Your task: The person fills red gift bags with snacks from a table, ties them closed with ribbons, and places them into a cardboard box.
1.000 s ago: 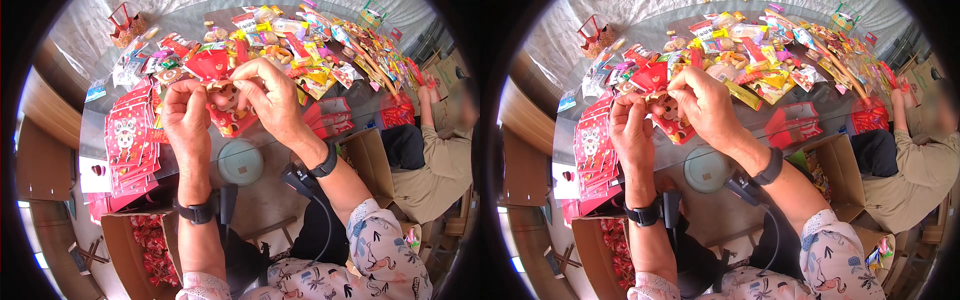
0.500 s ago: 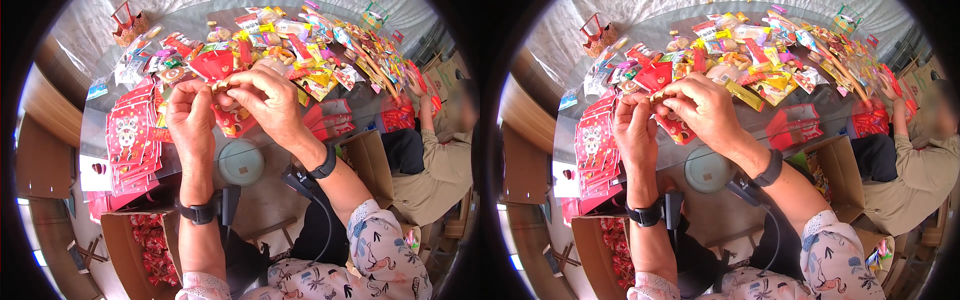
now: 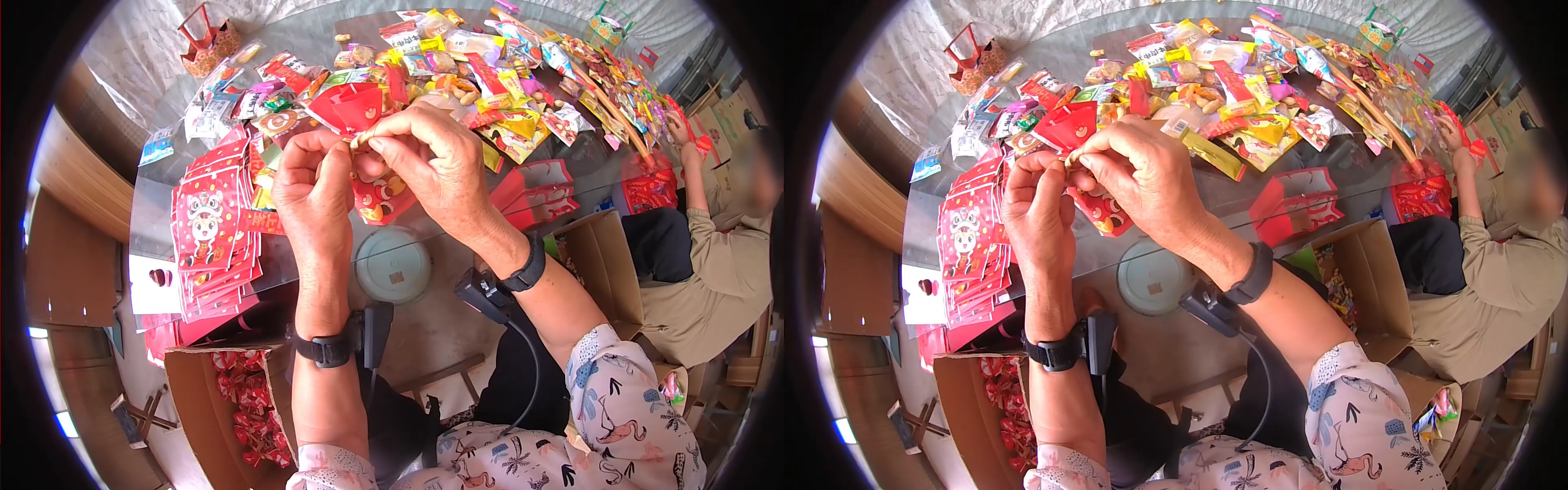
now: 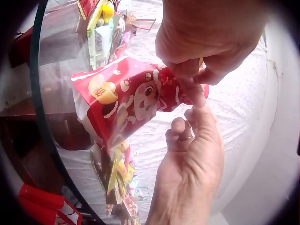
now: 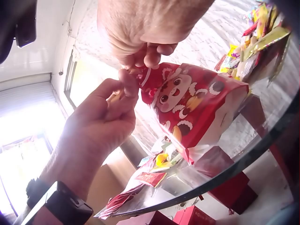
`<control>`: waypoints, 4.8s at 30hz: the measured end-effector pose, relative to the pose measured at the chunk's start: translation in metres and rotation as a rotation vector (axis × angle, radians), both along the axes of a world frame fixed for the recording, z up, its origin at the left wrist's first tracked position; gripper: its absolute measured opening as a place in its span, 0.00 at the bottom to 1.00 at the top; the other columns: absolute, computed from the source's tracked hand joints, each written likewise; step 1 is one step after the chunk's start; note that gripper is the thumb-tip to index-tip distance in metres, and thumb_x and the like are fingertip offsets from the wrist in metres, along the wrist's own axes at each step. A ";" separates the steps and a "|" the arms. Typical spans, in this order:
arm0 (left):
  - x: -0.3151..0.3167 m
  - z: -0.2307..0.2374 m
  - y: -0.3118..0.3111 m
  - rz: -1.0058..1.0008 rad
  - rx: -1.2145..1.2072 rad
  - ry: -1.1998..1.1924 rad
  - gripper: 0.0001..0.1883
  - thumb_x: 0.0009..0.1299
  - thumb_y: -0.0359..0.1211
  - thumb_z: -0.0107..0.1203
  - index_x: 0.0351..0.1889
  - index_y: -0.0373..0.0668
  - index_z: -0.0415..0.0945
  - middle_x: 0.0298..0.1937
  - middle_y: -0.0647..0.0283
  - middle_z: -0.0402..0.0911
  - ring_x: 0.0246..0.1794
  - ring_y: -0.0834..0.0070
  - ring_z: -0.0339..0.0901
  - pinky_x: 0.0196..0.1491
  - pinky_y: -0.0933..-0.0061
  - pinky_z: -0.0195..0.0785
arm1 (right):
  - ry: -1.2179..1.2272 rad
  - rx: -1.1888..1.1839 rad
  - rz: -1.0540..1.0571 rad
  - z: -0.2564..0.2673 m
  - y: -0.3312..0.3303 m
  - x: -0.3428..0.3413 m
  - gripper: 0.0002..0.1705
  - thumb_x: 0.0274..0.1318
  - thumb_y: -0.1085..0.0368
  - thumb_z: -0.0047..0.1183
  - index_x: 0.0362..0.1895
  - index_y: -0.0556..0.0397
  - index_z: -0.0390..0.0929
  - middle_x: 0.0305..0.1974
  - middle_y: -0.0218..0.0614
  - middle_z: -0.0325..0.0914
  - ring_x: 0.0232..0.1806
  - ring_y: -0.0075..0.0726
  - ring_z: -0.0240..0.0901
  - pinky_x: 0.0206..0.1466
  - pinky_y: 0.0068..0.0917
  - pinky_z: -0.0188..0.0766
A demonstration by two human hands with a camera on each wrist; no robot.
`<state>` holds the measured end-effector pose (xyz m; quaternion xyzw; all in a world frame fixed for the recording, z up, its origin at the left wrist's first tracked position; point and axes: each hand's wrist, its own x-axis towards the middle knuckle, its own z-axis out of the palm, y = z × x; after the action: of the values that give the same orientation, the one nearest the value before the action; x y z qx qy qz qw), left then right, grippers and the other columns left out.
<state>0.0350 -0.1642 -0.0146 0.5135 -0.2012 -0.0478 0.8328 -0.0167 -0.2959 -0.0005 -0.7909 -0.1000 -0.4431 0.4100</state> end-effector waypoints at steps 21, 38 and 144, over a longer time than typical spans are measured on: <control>0.014 -0.007 0.011 0.082 -0.122 0.083 0.04 0.72 0.32 0.57 0.37 0.45 0.73 0.28 0.72 0.78 0.18 0.91 0.67 0.20 0.90 0.54 | 0.145 0.055 -0.003 0.000 -0.007 -0.007 0.06 0.52 0.77 0.57 0.31 0.57 0.72 0.29 0.35 0.73 0.28 0.30 0.74 0.30 0.26 0.72; 0.013 -0.008 0.002 0.152 -0.176 0.126 0.02 0.74 0.29 0.51 0.39 0.45 0.69 0.32 0.67 0.79 0.19 0.87 0.69 0.20 0.88 0.58 | 0.126 0.078 0.057 -0.004 -0.011 -0.013 0.06 0.50 0.77 0.55 0.30 0.56 0.71 0.28 0.33 0.72 0.27 0.26 0.71 0.30 0.25 0.69; 0.010 -0.016 0.007 0.190 0.226 -0.102 0.09 0.72 0.35 0.59 0.42 0.38 0.78 0.25 0.73 0.76 0.19 0.91 0.65 0.20 0.87 0.54 | 0.118 0.073 0.087 -0.006 -0.008 -0.010 0.06 0.52 0.76 0.55 0.32 0.56 0.70 0.28 0.35 0.71 0.27 0.29 0.70 0.31 0.26 0.67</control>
<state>0.0449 -0.1570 -0.0308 0.6223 -0.1872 0.0353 0.7592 -0.0265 -0.3041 -0.0061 -0.7951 -0.0937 -0.3810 0.4626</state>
